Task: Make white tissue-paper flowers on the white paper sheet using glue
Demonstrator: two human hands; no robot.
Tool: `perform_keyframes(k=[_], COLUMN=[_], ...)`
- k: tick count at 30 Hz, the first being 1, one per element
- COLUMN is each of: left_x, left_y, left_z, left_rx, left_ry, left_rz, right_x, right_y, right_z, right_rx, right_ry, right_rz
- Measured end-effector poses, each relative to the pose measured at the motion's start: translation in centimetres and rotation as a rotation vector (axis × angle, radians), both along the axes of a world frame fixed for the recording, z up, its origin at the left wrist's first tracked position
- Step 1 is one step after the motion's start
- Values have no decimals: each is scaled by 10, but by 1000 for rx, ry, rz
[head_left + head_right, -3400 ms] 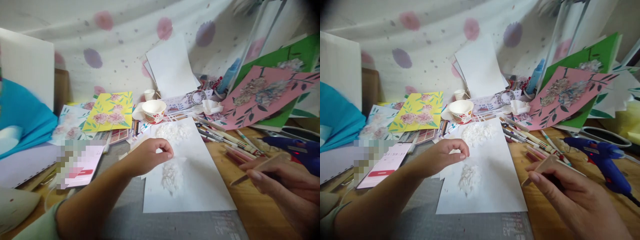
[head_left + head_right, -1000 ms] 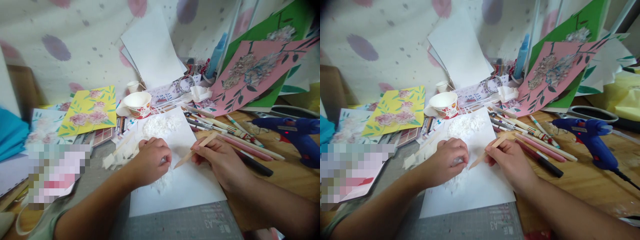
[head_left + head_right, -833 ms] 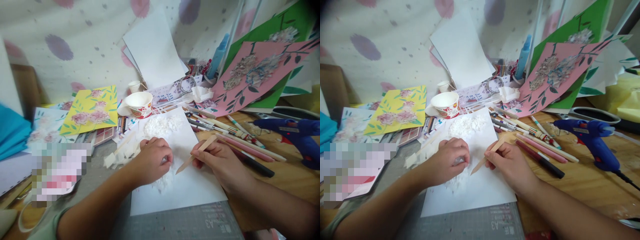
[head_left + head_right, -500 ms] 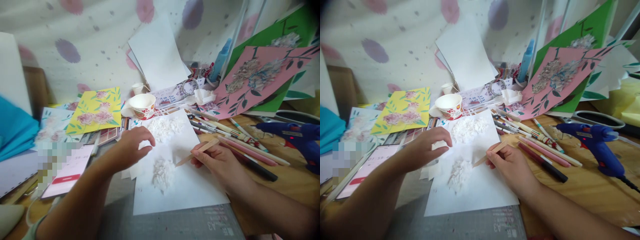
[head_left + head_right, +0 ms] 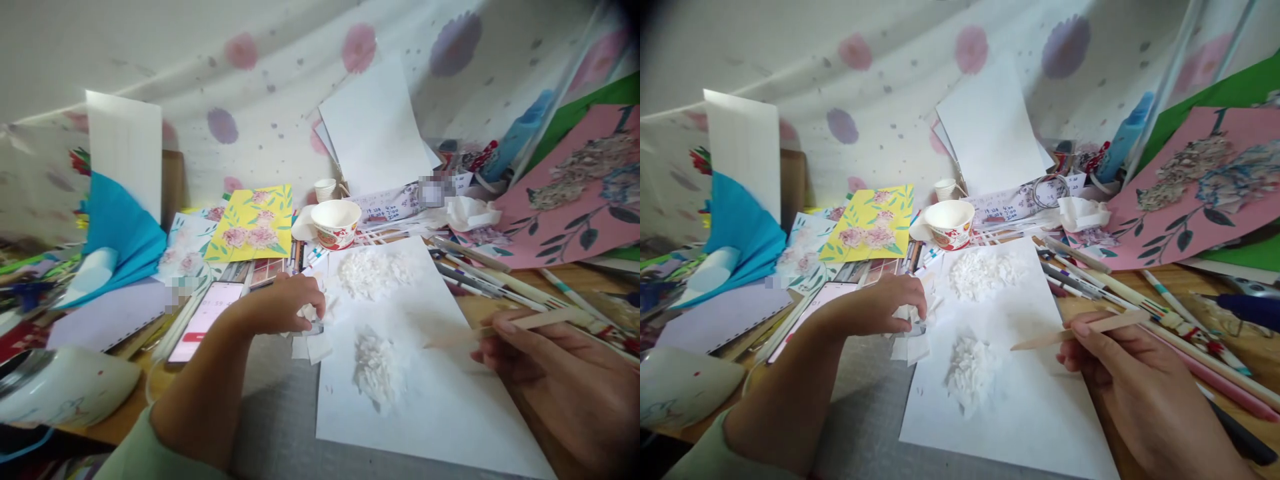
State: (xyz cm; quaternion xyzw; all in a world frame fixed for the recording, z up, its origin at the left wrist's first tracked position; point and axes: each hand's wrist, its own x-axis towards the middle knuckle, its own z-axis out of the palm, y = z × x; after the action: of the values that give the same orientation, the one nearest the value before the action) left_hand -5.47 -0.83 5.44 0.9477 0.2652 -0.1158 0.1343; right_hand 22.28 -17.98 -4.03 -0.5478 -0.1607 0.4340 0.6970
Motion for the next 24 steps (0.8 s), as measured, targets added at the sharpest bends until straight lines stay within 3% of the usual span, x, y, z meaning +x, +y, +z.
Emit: perform_keyframes(k=[5,9,13,17,22,24], left_x=[1,7,8,8,12,12], left_y=[2,3,3,7,9,8], left_z=[-8,-15,-13,-12,-21,-22], left_rx=[52,46,80,160,330,334], left_ry=[42,-54,-163,-248,-278,-261], left_rz=[90,29,16,134,360,355], right_x=[9,7,3,3,3,3], right_y=[-4,-7,-8,-9,-11,-12], right_z=[-7,-5,-3,-4,-6,-7], right_rx=[-18,-21,-34,-34,-4,4], right_ry=[-22,-14,-2,-27,-111,-141], right_rz=[-44,-36,-59,-33,-7,6])
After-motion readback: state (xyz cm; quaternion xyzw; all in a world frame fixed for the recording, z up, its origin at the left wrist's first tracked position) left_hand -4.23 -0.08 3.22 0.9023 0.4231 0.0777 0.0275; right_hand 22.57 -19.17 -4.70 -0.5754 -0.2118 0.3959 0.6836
